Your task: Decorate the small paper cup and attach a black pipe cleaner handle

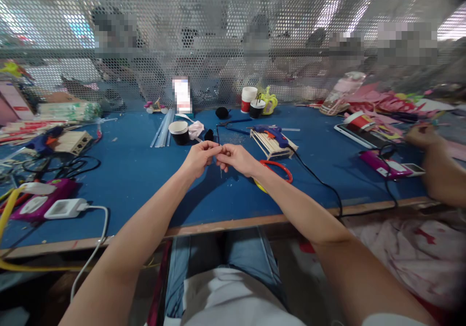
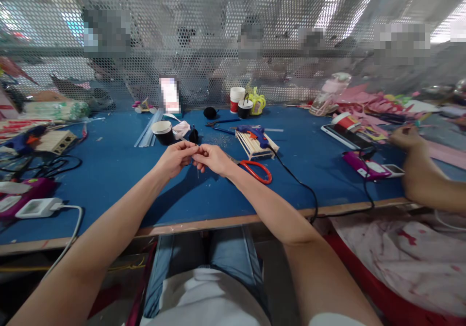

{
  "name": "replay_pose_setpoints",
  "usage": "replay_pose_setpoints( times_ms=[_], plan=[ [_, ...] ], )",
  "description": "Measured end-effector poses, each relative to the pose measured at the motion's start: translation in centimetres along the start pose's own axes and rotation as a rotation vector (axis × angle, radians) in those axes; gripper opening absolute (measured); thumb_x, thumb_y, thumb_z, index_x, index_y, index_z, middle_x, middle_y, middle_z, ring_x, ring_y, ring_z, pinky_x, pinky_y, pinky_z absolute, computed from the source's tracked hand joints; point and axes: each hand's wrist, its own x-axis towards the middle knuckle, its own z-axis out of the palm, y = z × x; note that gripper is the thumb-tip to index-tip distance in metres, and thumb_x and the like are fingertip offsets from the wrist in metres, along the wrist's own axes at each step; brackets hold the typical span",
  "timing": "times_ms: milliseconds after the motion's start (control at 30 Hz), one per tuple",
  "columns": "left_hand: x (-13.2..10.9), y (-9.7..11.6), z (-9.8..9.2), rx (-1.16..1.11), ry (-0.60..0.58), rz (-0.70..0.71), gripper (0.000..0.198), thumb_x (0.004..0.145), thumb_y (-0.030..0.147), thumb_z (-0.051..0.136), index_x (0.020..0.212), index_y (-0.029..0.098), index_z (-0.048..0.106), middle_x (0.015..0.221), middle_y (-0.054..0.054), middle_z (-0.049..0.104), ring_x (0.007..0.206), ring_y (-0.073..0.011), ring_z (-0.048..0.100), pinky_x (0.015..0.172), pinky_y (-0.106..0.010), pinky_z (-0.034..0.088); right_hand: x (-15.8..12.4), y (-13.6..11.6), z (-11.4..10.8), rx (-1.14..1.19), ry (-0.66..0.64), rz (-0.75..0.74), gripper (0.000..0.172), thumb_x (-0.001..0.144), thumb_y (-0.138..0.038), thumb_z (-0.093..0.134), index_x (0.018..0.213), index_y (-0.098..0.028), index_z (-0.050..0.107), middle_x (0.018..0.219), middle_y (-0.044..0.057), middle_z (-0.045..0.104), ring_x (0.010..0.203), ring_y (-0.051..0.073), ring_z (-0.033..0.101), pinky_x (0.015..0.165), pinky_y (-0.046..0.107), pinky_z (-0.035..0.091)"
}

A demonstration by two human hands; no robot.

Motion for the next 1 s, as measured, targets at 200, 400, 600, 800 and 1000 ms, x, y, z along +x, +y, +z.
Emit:
replay_pose_setpoints(
  times_ms=[200, 400, 600, 800, 1000],
  plan=[
    [-0.1, 0.3, 0.2, 0.007, 0.014, 0.048, 0.022, 0.059, 0.023, 0.071, 0.066, 0.012, 0.053, 0.044, 0.007, 0.040, 0.035, -0.0006, 0.028, 0.038, -0.020, 0.014, 0.0, -0.1, 0.1, 0.004, -0.003, -0.027, 0.018, 0.074, -0.028, 0.059, 0.072, -0.014, 0.049, 0.060, -0.001, 0.058, 0.046, 0.008, 0.054, 0.044, 0.021, 0.046],
    [-0.1, 1.1, -0.3, 0.037, -0.024, 0.032, 0.024, 0.057, 0.024, 0.072, 0.064, 0.013, 0.052, 0.043, 0.009, 0.035, 0.035, 0.0003, 0.023, 0.039, -0.020, 0.011, -0.1, -0.7, -1.6, -0.046, 0.045, -0.076, 0.029, 0.079, -0.042, 0.053, 0.082, -0.014, 0.053, 0.071, 0.003, 0.060, 0.057, 0.009, 0.057, 0.050, 0.022, 0.048],
    [-0.3, 0.4, -0.5, 0.175, -0.214, -0.083, 0.027, 0.056, 0.030, 0.073, 0.063, 0.013, 0.053, 0.050, 0.006, 0.041, 0.039, -0.0001, 0.024, 0.041, -0.021, 0.012, 0.1, -0.4, -2.1, -0.126, 0.055, -0.109, 0.026, 0.077, -0.041, 0.057, 0.079, -0.016, 0.051, 0.061, -0.002, 0.053, 0.051, 0.007, 0.049, 0.044, 0.018, 0.042],
    [0.0, -0.1, -0.6, 0.452, -0.134, 0.121, 0.024, 0.061, 0.033, 0.067, 0.064, 0.012, 0.057, 0.053, 0.004, 0.045, 0.046, -0.0038, 0.031, 0.045, -0.021, 0.021, -0.3, -0.9, -1.8, -0.310, 0.113, -0.033, 0.025, 0.079, -0.040, 0.053, 0.074, -0.016, 0.047, 0.054, -0.003, 0.051, 0.044, 0.007, 0.047, 0.041, 0.019, 0.039],
    [-0.4, -0.1, 0.0, 0.852, 0.022, 0.332, 0.017, 0.069, 0.030, 0.056, 0.066, 0.014, 0.060, 0.050, 0.003, 0.044, 0.047, -0.0070, 0.033, 0.048, -0.022, 0.023, -0.2, -1.0, -1.4, -0.485, 0.258, -0.063, 0.026, 0.079, -0.040, 0.051, 0.068, -0.016, 0.046, 0.051, -0.003, 0.049, 0.044, 0.008, 0.045, 0.044, 0.021, 0.035]
  ],
)
